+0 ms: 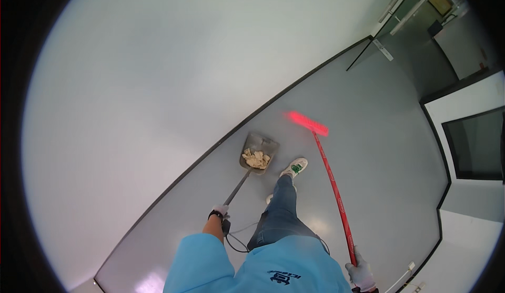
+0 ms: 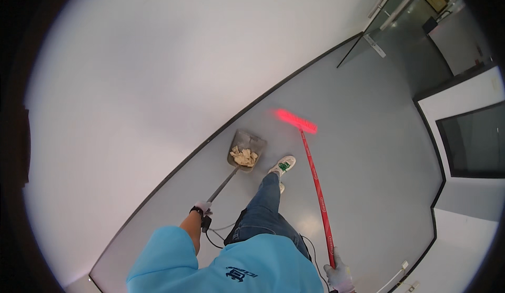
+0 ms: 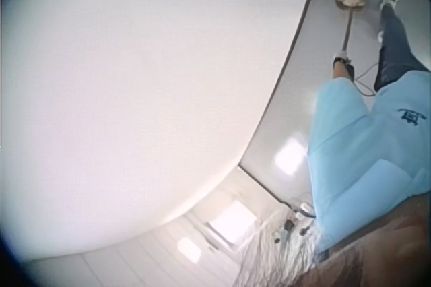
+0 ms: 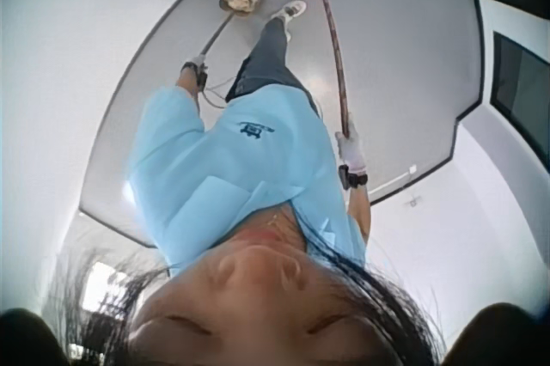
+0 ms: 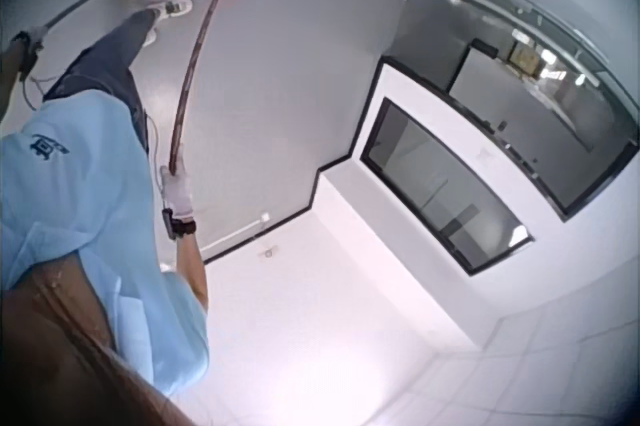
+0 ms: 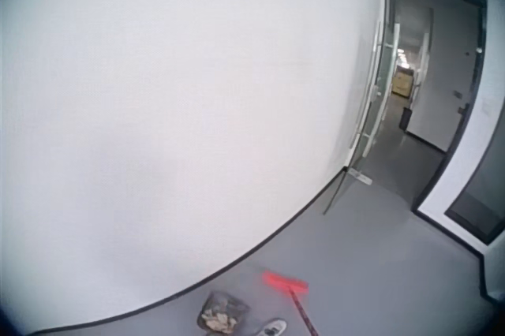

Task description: Sweep the floor using a broom and collect debris into a dustpan.

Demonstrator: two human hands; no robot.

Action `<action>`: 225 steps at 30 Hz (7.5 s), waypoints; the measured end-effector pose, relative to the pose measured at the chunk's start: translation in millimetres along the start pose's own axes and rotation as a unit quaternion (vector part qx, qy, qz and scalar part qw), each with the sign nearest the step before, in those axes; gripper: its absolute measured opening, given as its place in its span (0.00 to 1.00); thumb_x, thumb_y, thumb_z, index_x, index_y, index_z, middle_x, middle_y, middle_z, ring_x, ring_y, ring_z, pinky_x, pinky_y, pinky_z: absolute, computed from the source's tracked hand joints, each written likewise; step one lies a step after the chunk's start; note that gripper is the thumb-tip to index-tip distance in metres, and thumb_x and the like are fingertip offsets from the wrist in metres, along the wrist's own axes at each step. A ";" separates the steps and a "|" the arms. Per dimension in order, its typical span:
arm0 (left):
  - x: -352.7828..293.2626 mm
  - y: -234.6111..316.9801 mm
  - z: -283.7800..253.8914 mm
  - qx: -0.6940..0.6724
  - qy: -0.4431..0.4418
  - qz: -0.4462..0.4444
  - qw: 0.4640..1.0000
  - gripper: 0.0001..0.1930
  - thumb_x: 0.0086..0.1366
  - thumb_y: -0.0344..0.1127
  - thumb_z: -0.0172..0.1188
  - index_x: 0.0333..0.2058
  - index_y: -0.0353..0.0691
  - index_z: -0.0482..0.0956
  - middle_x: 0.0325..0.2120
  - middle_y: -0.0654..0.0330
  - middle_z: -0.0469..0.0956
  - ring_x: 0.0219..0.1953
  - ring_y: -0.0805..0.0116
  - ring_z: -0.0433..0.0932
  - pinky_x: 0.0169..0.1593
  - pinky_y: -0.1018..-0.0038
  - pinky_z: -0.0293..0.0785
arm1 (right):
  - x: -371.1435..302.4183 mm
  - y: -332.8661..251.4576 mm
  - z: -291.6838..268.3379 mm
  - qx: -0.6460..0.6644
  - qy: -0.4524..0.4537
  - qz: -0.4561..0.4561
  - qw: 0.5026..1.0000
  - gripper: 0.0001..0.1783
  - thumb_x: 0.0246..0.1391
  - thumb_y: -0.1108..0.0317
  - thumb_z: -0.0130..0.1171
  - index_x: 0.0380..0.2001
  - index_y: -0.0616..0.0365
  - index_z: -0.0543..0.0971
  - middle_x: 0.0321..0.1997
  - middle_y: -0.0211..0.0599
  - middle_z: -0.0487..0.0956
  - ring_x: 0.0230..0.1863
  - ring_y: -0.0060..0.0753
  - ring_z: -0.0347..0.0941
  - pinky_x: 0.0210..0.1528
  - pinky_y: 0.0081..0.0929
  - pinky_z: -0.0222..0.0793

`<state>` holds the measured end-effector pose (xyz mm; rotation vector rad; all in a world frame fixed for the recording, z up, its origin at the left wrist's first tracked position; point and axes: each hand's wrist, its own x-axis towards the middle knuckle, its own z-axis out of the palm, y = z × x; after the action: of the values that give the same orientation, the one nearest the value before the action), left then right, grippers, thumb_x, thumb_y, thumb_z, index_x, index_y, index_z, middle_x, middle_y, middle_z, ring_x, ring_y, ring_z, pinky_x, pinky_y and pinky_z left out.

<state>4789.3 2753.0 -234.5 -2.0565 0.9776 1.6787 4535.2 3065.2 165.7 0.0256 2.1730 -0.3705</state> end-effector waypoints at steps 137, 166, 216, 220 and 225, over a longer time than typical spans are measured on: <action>128.4 -65.2 -287.8 -0.658 -0.205 -0.076 0.721 0.09 0.47 0.34 0.44 0.12 0.42 0.57 0.06 0.66 0.59 0.08 0.78 0.55 0.09 0.85 0.49 | 440.5 -52.7 292.0 -0.051 0.109 -0.223 0.967 0.07 0.32 0.75 0.43 0.07 0.63 0.68 0.11 0.43 0.69 0.13 0.34 0.67 0.12 0.25 0.64; 10.3 470.9 -262.7 -0.787 0.040 -0.092 0.609 0.08 0.47 0.33 0.42 0.12 0.45 0.57 0.07 0.68 0.58 0.09 0.79 0.58 0.09 0.86 0.51 | 616.1 -658.3 40.4 0.518 -0.110 0.071 0.846 0.04 0.37 0.73 0.47 0.17 0.59 0.63 0.15 0.35 0.65 0.18 0.31 0.63 0.20 0.27 0.65; -49.8 323.2 -367.4 -0.822 -0.012 0.085 0.563 0.11 0.51 0.36 0.41 0.12 0.44 0.57 0.07 0.69 0.57 0.09 0.79 0.57 0.10 0.84 0.55 | 358.6 -823.1 124.1 0.668 -0.331 0.108 0.658 0.08 0.41 0.73 0.43 0.25 0.64 0.59 0.25 0.41 0.63 0.25 0.38 0.64 0.29 0.34 0.69; -144.7 210.8 -298.7 -0.886 -0.042 0.079 0.455 0.12 0.50 0.39 0.39 0.11 0.43 0.58 0.07 0.69 0.59 0.10 0.79 0.59 0.10 0.87 0.55 | 290.2 -726.7 90.7 0.677 -0.348 0.078 0.644 0.07 0.41 0.73 0.43 0.23 0.64 0.59 0.25 0.42 0.63 0.26 0.37 0.65 0.29 0.30 0.70; -171.5 127.4 -199.8 -0.845 0.003 0.144 0.515 0.13 0.50 0.38 0.39 0.10 0.43 0.58 0.07 0.69 0.59 0.09 0.80 0.58 0.10 0.87 0.55 | 289.8 -643.4 65.4 0.675 -0.391 0.042 0.624 0.07 0.41 0.73 0.43 0.23 0.66 0.59 0.25 0.43 0.63 0.26 0.38 0.65 0.28 0.29 0.70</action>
<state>4836.8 2589.7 3.4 -2.5577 -1.2146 3.4437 4316.6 2399.0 62.4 0.6657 0.6208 -1.5427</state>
